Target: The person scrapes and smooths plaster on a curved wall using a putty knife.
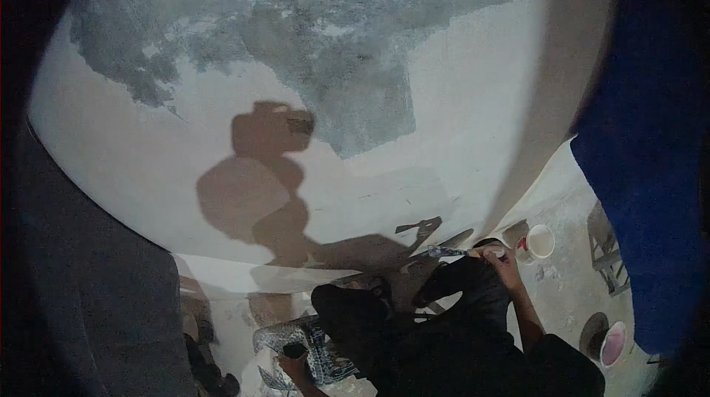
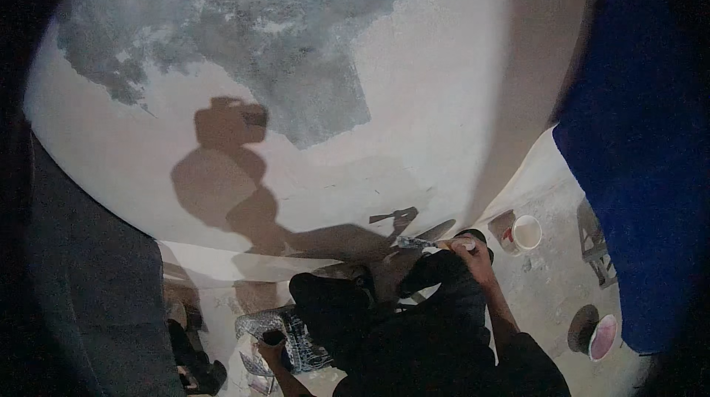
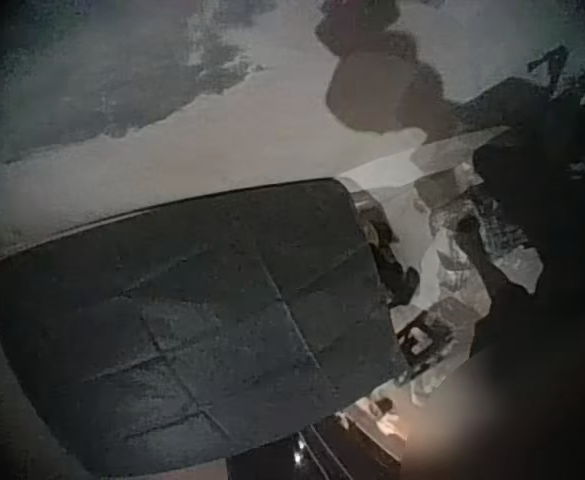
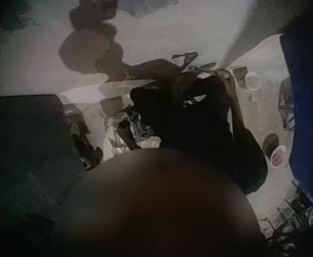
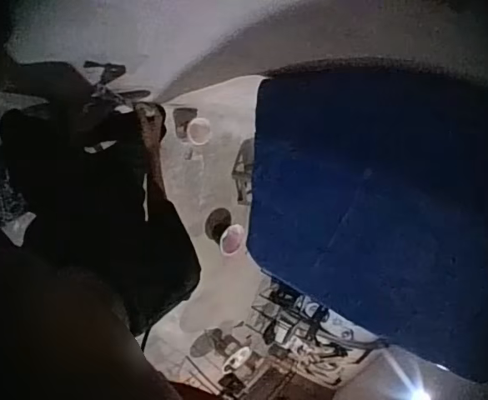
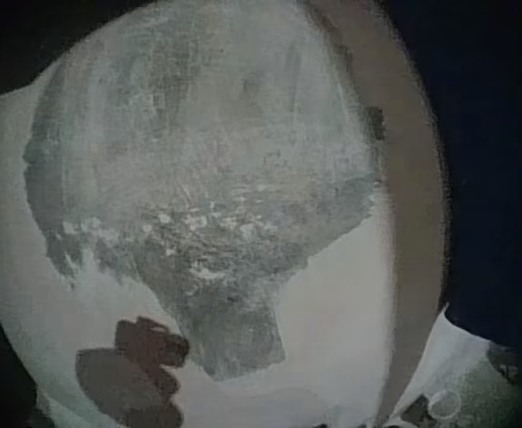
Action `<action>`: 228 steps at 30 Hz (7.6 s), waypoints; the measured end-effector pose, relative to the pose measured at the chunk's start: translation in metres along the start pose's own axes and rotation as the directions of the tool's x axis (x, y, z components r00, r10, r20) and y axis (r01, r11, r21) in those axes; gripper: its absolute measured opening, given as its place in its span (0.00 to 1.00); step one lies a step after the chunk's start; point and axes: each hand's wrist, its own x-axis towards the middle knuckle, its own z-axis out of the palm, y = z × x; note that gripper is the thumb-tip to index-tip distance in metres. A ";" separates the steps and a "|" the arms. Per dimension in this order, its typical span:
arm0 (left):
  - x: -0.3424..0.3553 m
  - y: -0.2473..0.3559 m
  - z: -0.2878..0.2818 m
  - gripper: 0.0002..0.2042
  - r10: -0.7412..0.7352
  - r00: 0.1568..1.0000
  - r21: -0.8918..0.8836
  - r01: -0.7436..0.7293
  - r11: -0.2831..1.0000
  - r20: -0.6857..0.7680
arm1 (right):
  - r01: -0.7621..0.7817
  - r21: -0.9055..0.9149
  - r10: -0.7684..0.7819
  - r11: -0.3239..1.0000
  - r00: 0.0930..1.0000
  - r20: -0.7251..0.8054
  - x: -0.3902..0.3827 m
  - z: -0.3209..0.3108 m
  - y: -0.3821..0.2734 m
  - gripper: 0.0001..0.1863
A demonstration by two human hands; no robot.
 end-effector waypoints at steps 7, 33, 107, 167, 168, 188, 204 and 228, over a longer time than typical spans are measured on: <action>-0.007 -0.018 0.026 0.47 0.048 0.998 0.163 -0.042 0.986 -0.033 | -0.119 0.129 0.132 0.984 0.986 -0.098 -0.007 -0.006 -0.004 0.12; -0.004 -0.078 0.034 0.43 0.353 0.909 0.223 -0.305 0.926 -0.223 | 0.303 0.060 -0.304 0.951 0.953 0.013 0.050 -0.006 -0.099 0.14; -0.174 0.255 0.006 0.41 0.327 0.945 -0.039 -0.326 0.945 0.003 | 0.700 -0.522 -0.844 0.488 0.227 -0.486 0.024 -0.106 -0.177 0.15; -0.096 0.620 -0.414 0.15 0.854 0.106 0.389 -0.857 0.339 -0.509 | -0.349 -0.746 0.050 0.567 0.919 -0.391 0.007 -0.065 0.206 0.34; -0.092 0.620 -0.413 0.15 0.853 0.109 0.387 -0.857 0.341 -0.510 | -0.377 -0.739 0.091 0.558 0.913 -0.397 0.010 -0.062 0.203 0.34; -0.090 0.633 -0.405 0.20 0.855 0.132 0.266 -0.917 0.298 -0.502 | -0.413 -0.699 0.123 0.584 0.896 -0.427 0.009 -0.059 0.195 0.35; -0.109 0.421 -0.023 0.15 0.702 0.530 -0.502 0.819 -0.277 0.477 | -0.179 -0.212 0.274 0.961 0.728 0.628 -0.011 0.067 0.079 0.30; -0.033 0.251 0.029 0.44 0.276 0.957 -0.166 -0.288 0.943 -0.088 | 0.889 0.414 -0.980 0.195 0.161 0.116 0.108 0.110 -0.404 0.24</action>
